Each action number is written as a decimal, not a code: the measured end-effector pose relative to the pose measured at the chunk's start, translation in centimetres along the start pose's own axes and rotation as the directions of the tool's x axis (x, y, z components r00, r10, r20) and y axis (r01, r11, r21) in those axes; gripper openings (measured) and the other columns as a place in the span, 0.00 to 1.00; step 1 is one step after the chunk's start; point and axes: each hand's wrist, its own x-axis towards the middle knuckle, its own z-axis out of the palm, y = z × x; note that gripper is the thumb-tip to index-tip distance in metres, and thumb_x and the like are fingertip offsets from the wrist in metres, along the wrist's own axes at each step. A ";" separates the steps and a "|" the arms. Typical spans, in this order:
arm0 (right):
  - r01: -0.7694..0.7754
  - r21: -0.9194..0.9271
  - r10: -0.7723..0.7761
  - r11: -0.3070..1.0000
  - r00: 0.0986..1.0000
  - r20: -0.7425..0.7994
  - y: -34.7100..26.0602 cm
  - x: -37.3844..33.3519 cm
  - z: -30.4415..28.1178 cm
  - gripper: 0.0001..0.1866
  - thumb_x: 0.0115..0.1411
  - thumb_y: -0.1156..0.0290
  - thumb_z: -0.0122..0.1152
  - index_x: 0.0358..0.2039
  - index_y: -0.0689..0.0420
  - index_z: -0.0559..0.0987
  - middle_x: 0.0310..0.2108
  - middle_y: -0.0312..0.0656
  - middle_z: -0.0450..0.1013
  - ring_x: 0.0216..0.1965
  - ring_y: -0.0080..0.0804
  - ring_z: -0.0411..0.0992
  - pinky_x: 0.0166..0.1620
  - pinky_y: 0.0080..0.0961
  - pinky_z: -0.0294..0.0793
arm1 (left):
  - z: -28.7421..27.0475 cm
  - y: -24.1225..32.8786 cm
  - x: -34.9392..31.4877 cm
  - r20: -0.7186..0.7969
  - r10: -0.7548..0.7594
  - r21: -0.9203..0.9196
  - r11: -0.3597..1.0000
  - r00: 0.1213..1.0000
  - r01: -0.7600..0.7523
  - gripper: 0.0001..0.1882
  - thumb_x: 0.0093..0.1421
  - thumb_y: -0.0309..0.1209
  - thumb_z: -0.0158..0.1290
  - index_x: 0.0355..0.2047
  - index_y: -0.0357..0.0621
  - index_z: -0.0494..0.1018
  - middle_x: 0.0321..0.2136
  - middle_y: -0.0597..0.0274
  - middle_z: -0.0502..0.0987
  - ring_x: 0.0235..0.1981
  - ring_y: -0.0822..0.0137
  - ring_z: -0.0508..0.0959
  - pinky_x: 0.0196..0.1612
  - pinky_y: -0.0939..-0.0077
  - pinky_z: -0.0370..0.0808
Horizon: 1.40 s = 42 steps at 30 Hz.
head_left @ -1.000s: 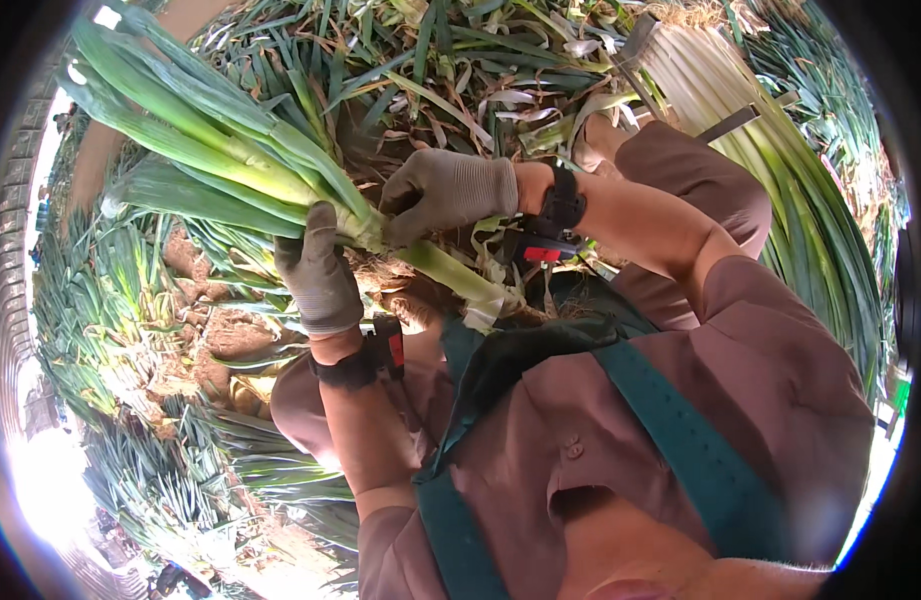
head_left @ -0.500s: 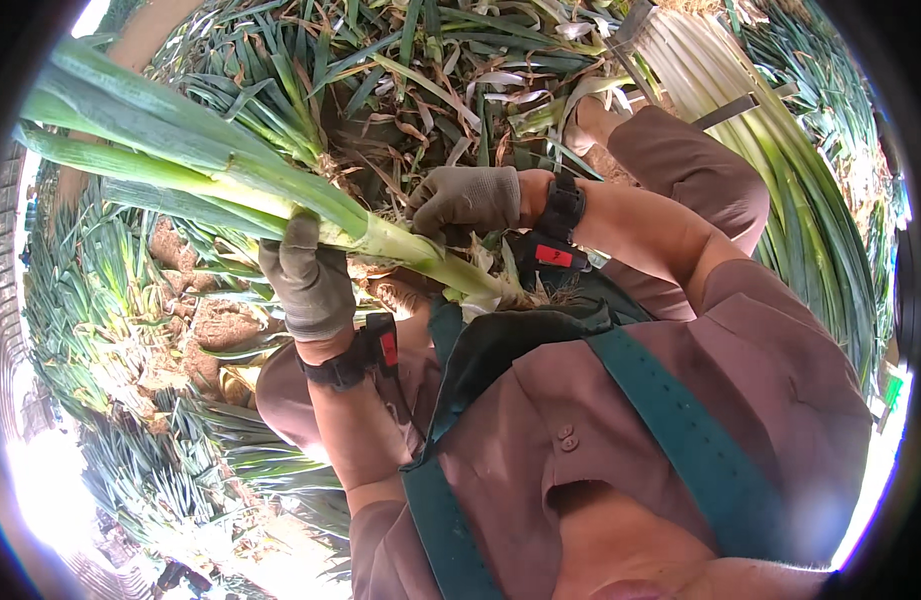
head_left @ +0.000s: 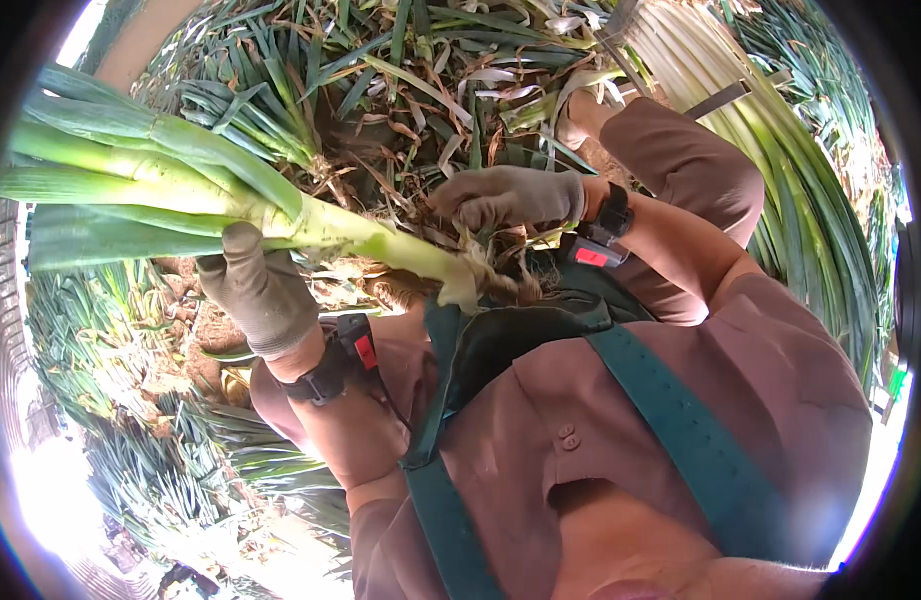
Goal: Cleaning and trimming leeks in an agricultural setting.
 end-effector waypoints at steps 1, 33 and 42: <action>0.058 0.120 -0.054 0.991 0.998 -0.030 -1.5 0.3 0.7 0.17 0.59 0.59 0.60 0.34 0.62 0.79 0.28 0.44 0.75 0.31 0.36 0.74 0.34 0.34 0.71 | 0.1 0.1 0.3 -0.008 0.006 0.004 1.000 1.000 -0.006 0.31 0.54 0.33 0.66 0.56 0.35 0.68 0.50 0.57 0.75 0.48 0.62 0.76 0.53 0.64 0.74; 0.289 0.450 -0.068 0.845 0.892 -0.447 -3.8 0.2 1.7 0.17 0.54 0.58 0.66 0.31 0.61 0.77 0.25 0.44 0.74 0.29 0.39 0.73 0.33 0.34 0.71 | 6.4 -1.4 -0.4 -0.087 -0.040 0.316 0.947 0.995 0.066 0.08 0.55 0.16 0.56 0.30 0.41 0.70 0.31 0.64 0.73 0.31 0.74 0.72 0.38 0.81 0.70; 0.289 0.488 -0.011 0.824 0.869 -0.495 -2.5 1.2 -0.7 0.18 0.52 0.57 0.67 0.30 0.60 0.76 0.25 0.44 0.73 0.28 0.40 0.73 0.33 0.34 0.71 | 6.1 -1.4 -10.7 0.053 -0.635 0.126 0.770 0.771 0.626 0.05 0.58 0.19 0.53 0.35 0.38 0.72 0.32 0.60 0.75 0.27 0.73 0.74 0.29 0.81 0.73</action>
